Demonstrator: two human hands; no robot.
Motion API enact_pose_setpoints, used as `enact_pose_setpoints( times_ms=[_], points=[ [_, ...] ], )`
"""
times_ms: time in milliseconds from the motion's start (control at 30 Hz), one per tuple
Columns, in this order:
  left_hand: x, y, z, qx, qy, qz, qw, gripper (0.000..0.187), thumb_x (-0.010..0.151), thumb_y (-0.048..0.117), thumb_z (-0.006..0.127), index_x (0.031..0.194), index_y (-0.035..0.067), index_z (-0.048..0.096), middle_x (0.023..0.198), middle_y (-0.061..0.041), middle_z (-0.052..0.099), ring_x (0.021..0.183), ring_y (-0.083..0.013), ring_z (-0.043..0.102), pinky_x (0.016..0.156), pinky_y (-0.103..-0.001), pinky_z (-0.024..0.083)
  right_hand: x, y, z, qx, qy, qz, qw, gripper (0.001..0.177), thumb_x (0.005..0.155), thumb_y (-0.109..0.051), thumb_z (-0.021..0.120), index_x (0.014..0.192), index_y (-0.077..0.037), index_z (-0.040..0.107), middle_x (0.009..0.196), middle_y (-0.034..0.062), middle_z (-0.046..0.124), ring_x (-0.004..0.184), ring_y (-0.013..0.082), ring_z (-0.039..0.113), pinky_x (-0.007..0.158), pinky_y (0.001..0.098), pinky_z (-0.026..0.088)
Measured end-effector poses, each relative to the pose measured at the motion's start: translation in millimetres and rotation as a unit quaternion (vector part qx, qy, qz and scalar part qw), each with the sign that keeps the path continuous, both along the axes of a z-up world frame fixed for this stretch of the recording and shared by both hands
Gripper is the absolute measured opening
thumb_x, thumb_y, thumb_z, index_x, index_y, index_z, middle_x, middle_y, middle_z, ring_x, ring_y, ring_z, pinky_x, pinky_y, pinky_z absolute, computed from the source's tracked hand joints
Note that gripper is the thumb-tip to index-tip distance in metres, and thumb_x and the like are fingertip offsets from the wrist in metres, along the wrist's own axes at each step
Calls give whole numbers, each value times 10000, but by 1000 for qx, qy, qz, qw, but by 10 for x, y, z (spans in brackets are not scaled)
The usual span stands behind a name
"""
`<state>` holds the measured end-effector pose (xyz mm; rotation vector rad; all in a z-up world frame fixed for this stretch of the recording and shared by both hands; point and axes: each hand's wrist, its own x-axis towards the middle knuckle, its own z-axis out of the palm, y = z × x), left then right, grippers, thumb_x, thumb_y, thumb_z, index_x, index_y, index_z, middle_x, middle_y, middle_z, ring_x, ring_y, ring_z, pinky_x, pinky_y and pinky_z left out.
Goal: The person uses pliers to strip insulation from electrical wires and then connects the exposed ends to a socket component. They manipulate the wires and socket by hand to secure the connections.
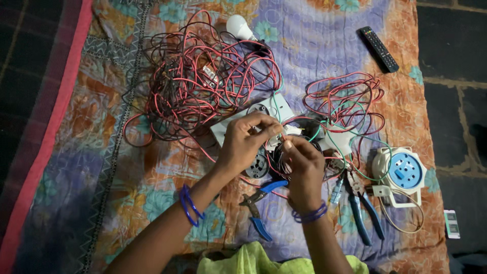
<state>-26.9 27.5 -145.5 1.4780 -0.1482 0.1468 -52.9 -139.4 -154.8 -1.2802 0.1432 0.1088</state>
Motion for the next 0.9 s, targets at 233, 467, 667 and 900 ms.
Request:
enact_pose_setpoints(
  times_ms=[233, 467, 667, 900],
  points=[
    [73, 134, -61, 1, -8, -80, 997, 162, 984, 189, 719, 995, 28, 739, 980, -8, 702, 883, -72, 627, 760, -242, 503, 165, -166, 56, 44, 82, 89, 992, 157, 946, -177, 671, 966, -28, 715, 755, -23, 593, 690, 89, 522, 653, 241, 412],
    [46, 89, -37, -80, 68, -8, 994, 228, 976, 219, 703, 1049, 10, 756, 981, -32, 763, 933, -64, 693, 870, -234, 549, -137, 103, 88, -172, -170, -94, 966, 108, 978, -80, 719, 1068, -19, 726, 959, -4, 643, 875, 50, 586, 783, 205, 485],
    [6, 43, 86, 18, 84, -10, 996, 216, 882, 213, 789, 953, 9, 791, 861, -19, 776, 812, -57, 669, 770, -246, 540, -223, 225, 123, -283, -281, -143, 906, 100, 1015, -63, 700, 1093, -1, 704, 1013, 1, 630, 864, 46, 626, 717, 172, 514],
    [13, 102, 117, 87, 12, -29, 996, 219, 894, 246, 792, 961, 38, 796, 903, -10, 796, 841, -54, 714, 780, -256, 562, -134, -55, -70, -8, -6, -47, 999, 143, 972, -130, 712, 1059, -18, 732, 729, -33, 573, 566, 22, 488, 493, 200, 383]
  ],
)
